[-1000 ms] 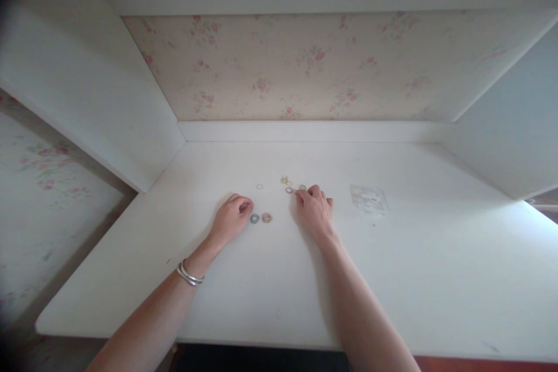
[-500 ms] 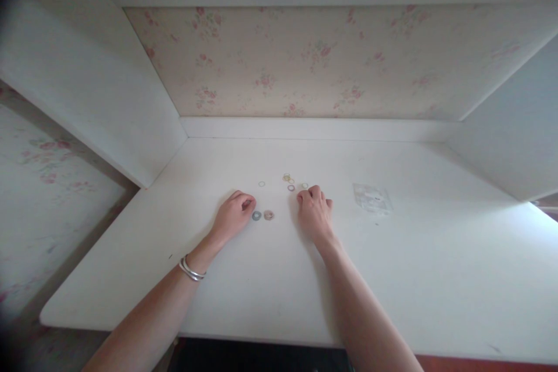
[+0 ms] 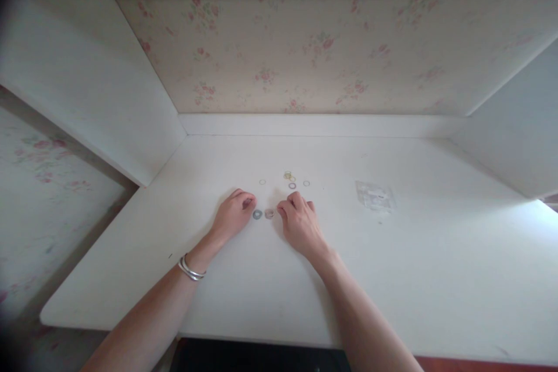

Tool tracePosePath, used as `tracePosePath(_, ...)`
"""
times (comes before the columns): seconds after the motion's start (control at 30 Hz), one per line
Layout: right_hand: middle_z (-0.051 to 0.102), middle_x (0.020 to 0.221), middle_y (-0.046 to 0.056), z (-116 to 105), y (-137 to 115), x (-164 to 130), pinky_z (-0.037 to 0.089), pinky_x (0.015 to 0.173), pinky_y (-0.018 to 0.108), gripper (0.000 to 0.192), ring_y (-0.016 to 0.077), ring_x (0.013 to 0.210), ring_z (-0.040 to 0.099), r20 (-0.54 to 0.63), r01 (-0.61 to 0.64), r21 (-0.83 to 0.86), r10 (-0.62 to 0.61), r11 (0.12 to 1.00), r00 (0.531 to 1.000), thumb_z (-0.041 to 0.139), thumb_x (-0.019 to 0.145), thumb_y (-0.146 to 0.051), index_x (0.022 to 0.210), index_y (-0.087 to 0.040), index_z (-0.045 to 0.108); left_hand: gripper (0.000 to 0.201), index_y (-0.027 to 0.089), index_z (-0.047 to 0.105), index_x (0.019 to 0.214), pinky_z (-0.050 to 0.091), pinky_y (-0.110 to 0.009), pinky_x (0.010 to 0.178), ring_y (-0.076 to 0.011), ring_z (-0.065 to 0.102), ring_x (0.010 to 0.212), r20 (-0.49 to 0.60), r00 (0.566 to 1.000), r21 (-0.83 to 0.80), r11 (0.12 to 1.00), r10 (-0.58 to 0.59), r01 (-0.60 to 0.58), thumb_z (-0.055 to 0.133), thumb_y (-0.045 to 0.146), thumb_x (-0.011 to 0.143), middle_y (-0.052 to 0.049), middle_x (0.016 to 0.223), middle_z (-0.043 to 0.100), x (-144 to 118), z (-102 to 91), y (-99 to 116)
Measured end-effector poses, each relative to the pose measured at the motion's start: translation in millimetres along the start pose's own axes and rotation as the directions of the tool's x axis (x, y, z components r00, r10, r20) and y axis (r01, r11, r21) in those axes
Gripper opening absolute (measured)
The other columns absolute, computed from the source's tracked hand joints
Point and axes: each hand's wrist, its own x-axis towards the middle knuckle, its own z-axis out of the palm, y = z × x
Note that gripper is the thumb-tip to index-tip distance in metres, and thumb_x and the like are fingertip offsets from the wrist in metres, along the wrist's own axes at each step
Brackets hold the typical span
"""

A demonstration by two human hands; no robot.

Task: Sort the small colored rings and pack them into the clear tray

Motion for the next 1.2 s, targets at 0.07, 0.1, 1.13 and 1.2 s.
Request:
tracePosePath(0.07,0.050,0.095,0.006,0,1,-1,0.033,0.077,0.030,0.024,0.0155,0.084,0.050,0.032,0.015,-0.011,-0.015,1.000,0.999,0.036,0.094,-0.024,0.093,-0.020,0.060,0.016,0.022,0.064,0.083,0.045,-0.023,0.073,-0.0112,0.058,0.074,-0.001,1.000,-0.001,1.000,0.008,-0.008,0.048,0.023,0.086,-0.001,0.086,0.060,0,0.6,0)
tracePosePath(0.1,0.050,0.095,0.006,1,1,-1,0.033,0.078,0.030,0.023,0.0154,0.084,0.050,0.042,0.021,-0.016,-0.020,1.000,0.999,0.037,0.094,-0.024,0.093,-0.020,0.060,0.016,0.022,0.064,0.083,0.045,-0.023,0.073,-0.0111,0.058,0.074,-0.003,1.000,-0.001,1.000,0.011,-0.011,0.048,0.023,0.086,-0.001,0.086,0.060,0,0.8,0)
tracePosePath(1.13,0.051,0.106,0.010,-3,40,13,0.031,0.075,0.039,0.034,0.0263,0.094,0.043,-0.105,-0.419,-0.249,0.406,0.873,0.908,0.041,0.089,-0.039,0.117,-0.033,0.059,0.017,0.022,0.064,0.080,0.042,-0.023,0.070,-0.0122,0.057,0.074,-0.002,0.999,0.035,0.998,0.049,-0.048,0.049,0.023,0.086,-0.001,0.081,0.060,-2,-0.5,0)
tracePosePath(1.2,0.051,0.106,0.009,-2,43,13,0.032,0.076,0.038,0.031,0.0260,0.095,0.043,-0.108,-0.425,-0.212,0.411,0.880,0.905,0.043,0.088,-0.039,0.109,-0.031,0.064,0.016,0.022,0.064,0.080,0.042,-0.024,0.070,-0.0122,0.057,0.073,-0.003,0.999,0.029,0.998,0.054,-0.053,0.049,0.022,0.086,-0.001,0.081,0.060,-2,-1.0,1)
